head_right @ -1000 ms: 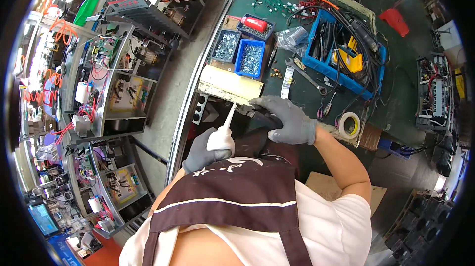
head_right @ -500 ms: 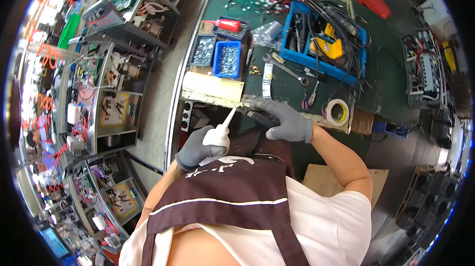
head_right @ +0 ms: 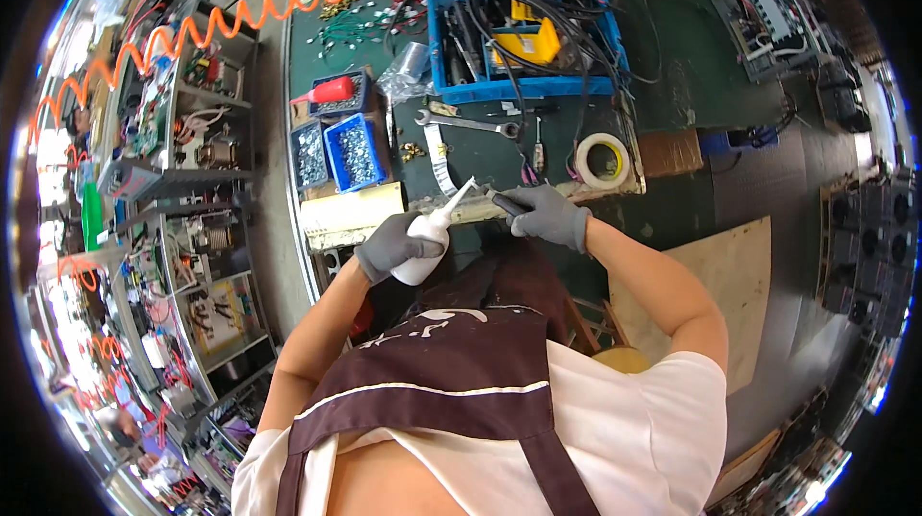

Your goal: The person uses a white squeeze bottle to apply adhesive to a circuit board inside an open electronic device. They repeatedly pick up a small metal tool, use it to scrape or clean the nozzle of the bottle, and then continue applying the adhesive to different areas of the board.

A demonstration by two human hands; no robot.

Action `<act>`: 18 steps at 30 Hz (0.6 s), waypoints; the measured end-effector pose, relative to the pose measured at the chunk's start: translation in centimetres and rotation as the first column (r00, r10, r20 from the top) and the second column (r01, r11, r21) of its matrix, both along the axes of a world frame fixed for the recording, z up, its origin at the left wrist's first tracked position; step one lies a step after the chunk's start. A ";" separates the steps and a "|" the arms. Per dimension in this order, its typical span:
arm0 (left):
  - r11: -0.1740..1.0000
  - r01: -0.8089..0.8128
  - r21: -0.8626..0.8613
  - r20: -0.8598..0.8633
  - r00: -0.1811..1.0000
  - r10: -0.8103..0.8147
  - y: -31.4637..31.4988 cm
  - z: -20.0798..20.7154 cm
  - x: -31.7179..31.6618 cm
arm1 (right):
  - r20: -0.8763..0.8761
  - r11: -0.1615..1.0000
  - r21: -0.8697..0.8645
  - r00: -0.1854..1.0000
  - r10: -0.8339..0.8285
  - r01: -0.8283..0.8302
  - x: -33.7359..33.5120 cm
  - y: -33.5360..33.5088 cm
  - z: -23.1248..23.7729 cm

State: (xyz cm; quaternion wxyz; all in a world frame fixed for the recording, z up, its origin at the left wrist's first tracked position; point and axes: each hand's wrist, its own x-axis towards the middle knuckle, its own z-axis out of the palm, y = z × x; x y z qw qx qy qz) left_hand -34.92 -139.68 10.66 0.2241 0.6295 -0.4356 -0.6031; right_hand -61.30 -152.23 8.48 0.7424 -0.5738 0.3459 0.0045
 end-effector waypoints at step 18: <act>0.990 -0.133 -0.040 -0.374 0.921 0.108 0.2 -1.5 0.9 | -0.344 0.699 -0.709 0.911 -0.227 -0.094 1.2 -0.2 -3.3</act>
